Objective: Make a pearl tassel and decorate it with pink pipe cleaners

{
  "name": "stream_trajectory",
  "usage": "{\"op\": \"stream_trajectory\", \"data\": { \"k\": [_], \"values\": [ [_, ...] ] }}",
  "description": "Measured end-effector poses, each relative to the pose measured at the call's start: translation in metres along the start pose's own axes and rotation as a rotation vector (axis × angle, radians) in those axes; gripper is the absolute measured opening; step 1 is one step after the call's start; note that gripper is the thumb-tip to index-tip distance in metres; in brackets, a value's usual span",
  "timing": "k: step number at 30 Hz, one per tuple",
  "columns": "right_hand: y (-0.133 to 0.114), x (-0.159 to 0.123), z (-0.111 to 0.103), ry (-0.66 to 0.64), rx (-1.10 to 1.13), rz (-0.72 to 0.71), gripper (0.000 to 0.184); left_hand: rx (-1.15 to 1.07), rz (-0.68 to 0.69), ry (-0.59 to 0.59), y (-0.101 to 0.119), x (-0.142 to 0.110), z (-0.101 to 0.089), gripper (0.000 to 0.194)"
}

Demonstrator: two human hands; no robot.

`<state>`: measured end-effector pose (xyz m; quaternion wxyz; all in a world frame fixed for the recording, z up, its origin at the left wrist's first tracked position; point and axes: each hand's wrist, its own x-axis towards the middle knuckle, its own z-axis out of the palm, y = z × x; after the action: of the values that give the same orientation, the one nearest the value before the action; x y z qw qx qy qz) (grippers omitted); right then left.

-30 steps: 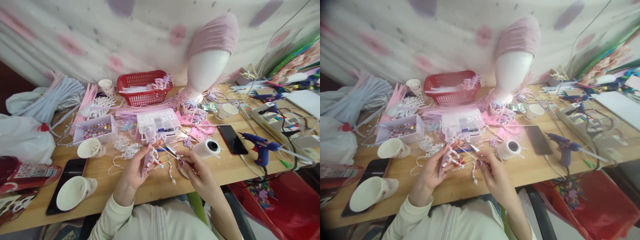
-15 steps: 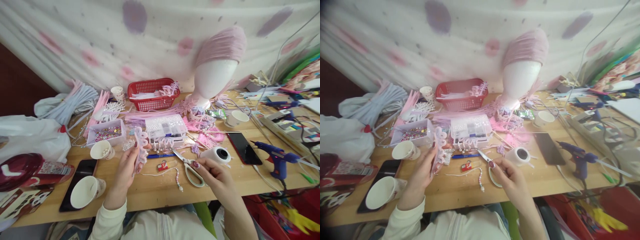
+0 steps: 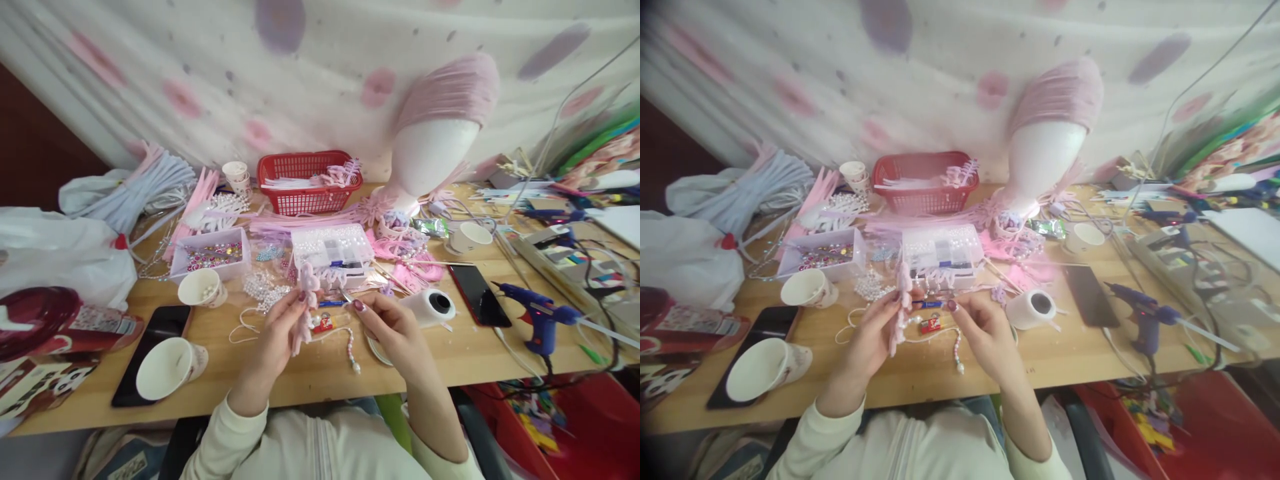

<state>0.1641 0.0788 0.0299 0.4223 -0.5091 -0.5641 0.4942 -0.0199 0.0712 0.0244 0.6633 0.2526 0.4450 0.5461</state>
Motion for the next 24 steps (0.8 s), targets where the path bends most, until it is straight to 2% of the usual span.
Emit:
{"op": "stream_trajectory", "data": {
  "k": [5, 7, 14, 17, 21, 24],
  "values": [
    [-0.003, -0.001, 0.002, -0.035, 0.015, 0.019, 0.035, -0.006, -0.163, -0.172, -0.015, 0.004, 0.008, 0.041],
    [-0.004, -0.002, 0.001, -0.027, 0.039, 0.030, 0.037, -0.013, -0.208, -0.204, -0.015, 0.006, 0.009, 0.042],
    [0.004, -0.001, -0.009, 0.011, 0.123, 0.084, 0.049, -0.101, -0.205, -0.111, -0.002, 0.011, -0.003, 0.042],
    [0.013, 0.002, -0.006, -0.081, 0.170, 0.077, 0.053, -0.099, -0.175, -0.096, 0.003, 0.012, -0.007, 0.042],
    [0.018, 0.008, 0.010, -0.325, 0.243, 0.124, 0.053, -0.065, -0.171, -0.083, -0.001, 0.014, -0.005, 0.045],
    [0.019, 0.014, 0.021, -0.352, 0.227, 0.081, 0.058, -0.094, -0.183, -0.088, -0.007, 0.017, -0.002, 0.048]
  ]
}}
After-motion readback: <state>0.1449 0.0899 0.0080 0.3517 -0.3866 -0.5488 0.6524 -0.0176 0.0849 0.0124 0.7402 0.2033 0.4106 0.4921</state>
